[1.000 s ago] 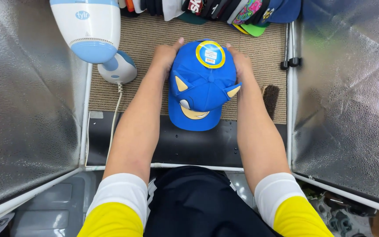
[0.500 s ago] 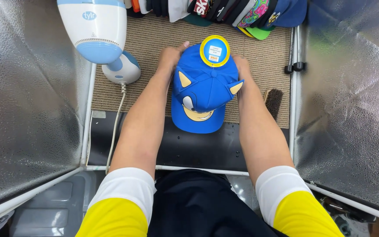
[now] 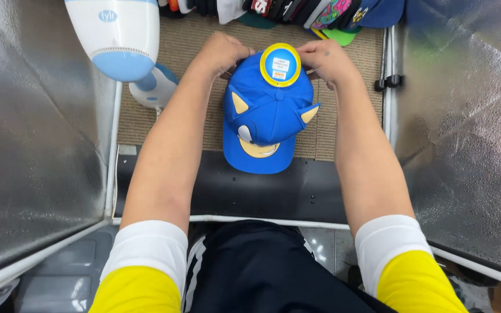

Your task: Brushing and steaming a blue Sonic the Hedgehog themed baseball cap to clean or restore it.

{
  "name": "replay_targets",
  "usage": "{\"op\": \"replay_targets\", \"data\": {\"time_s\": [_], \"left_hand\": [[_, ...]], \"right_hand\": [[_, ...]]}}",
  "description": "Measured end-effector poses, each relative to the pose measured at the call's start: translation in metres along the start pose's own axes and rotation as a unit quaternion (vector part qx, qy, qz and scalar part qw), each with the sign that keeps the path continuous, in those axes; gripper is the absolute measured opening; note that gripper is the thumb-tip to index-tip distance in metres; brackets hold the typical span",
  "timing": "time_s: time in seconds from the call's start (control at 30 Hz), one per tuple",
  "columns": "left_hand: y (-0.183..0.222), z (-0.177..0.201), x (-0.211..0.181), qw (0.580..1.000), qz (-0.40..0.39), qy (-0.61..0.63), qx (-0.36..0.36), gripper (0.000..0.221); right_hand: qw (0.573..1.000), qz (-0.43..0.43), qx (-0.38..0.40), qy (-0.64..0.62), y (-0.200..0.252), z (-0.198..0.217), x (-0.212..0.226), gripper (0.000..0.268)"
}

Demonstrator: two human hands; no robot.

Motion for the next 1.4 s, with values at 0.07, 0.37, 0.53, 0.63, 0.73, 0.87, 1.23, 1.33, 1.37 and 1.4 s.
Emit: {"op": "replay_targets", "data": {"time_s": [0.07,0.37,0.53,0.63,0.73,0.87,1.23,1.33,1.37,1.4], "left_hand": [[-0.01,-0.005,-0.011,0.998,0.0,-0.057,0.02,0.024],[-0.028,-0.028,-0.024,0.954,0.016,-0.294,0.064,0.016],[0.02,-0.014,-0.04,0.972,0.089,-0.185,0.113,0.029],[0.013,-0.025,-0.027,0.978,0.064,-0.158,0.121,0.029],[-0.014,-0.021,-0.021,0.968,0.018,-0.239,0.073,0.015],[-0.033,-0.025,-0.008,0.982,-0.076,-0.171,-0.01,0.018],[0.086,-0.057,-0.063,0.914,-0.372,-0.16,-0.025,0.066],[0.143,-0.074,-0.039,0.844,-0.479,-0.224,-0.092,0.028],[0.162,-0.077,-0.026,0.821,-0.505,-0.228,-0.139,0.021],[0.179,-0.081,-0.016,0.792,-0.534,-0.232,-0.184,0.015]], "right_hand": [[0.999,-0.007,0.014,0.049,-0.007,0.001,0.008,0.023],[0.97,-0.037,0.003,0.24,-0.032,-0.008,0.007,0.032],[0.977,0.003,-0.004,0.214,-0.018,-0.008,0.022,0.021],[0.977,0.012,-0.021,0.211,-0.025,-0.015,0.008,0.023],[0.967,0.052,-0.038,0.246,-0.039,-0.014,0.014,0.025],[0.984,0.042,-0.06,0.165,-0.018,-0.01,-0.005,0.019],[0.854,-0.192,-0.408,0.262,0.132,0.037,-0.204,0.066],[0.907,-0.271,-0.221,0.235,0.149,0.007,-0.223,0.095],[0.923,-0.221,-0.237,0.207,0.151,0.007,-0.224,0.093],[0.935,-0.168,-0.256,0.176,0.152,0.011,-0.222,0.092]]}}
Point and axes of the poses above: each hand's wrist, its own y-axis away from the middle knuckle, its own z-axis out of the back of the hand, x = y × z, the point moved 9 cm from there along -y, towards the middle knuckle, and after that the axes turned 12 degrees about y, right-handed, at the moved point
